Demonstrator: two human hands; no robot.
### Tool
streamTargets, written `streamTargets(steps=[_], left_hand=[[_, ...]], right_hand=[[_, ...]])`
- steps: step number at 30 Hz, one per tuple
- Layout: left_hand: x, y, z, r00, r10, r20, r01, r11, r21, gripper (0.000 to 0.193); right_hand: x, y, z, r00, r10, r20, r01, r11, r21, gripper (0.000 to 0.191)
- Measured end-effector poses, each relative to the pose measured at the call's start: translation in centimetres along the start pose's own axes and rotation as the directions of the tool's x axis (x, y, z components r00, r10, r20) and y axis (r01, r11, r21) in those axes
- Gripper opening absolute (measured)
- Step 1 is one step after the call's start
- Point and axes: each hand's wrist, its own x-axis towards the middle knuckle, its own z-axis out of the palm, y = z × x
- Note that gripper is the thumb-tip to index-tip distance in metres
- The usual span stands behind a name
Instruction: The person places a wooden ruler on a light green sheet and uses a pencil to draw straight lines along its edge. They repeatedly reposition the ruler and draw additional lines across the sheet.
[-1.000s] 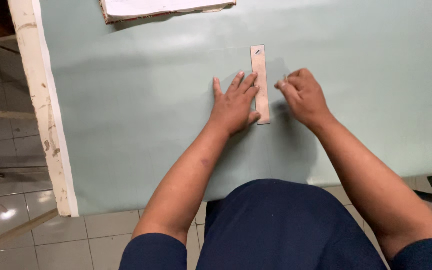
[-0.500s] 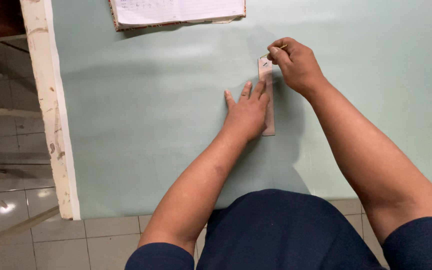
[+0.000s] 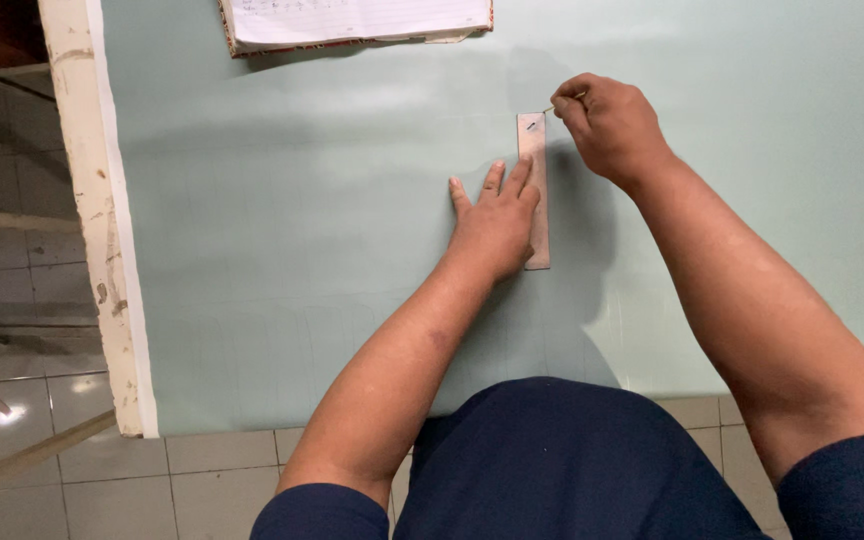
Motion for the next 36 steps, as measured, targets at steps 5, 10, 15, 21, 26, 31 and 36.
streamTargets(steps=[5, 10, 15, 21, 26, 31, 36], left_hand=[[0.0, 0.1, -0.2, 0.999, -0.013, 0.035, 0.012, 1.000, 0.026, 0.057], [-0.1, 0.2, -0.5, 0.999, -0.014, 0.037, 0.014, 1.000, 0.003, 0.068], [-0.3, 0.2, -0.5, 1.000, -0.002, 0.011, 0.002, 1.000, 0.019, 0.065], [-0.2, 0.1, -0.4, 1.000, 0.001, 0.017, -0.002, 0.999, 0.047, 0.064], [-0.3, 0.1, -0.4, 1.000, 0.015, -0.012, -0.014, 0.997, 0.073, 0.066], [-0.7, -0.1, -0.8, 1.000, 0.001, -0.020, 0.000, 0.997, 0.071, 0.068], [-0.8, -0.2, -1.0, 1.000, -0.010, -0.013, 0.011, 0.998, 0.064, 0.065]], right_hand=[[-0.4, 0.3, 0.5, 0.998, -0.044, -0.046, 0.040, 0.997, -0.072, 0.020], [-1.4, 1.2, 0.8, 0.996, -0.081, -0.048, 0.080, 0.996, -0.032, 0.021], [-5.7, 3.4, 1.9, 0.997, -0.052, 0.056, 0.058, 0.992, -0.109, 0.022], [-13.5, 5.3, 3.2, 0.990, -0.086, 0.111, 0.093, 0.994, -0.065, 0.021], [-15.3, 6.3, 3.8, 0.989, -0.001, 0.149, 0.008, 0.999, -0.045, 0.020], [-16.3, 6.3, 3.8, 0.982, 0.087, 0.169, -0.081, 0.996, -0.037, 0.022], [-16.7, 6.2, 3.9, 0.976, 0.122, 0.182, -0.122, 0.992, -0.011, 0.022]])
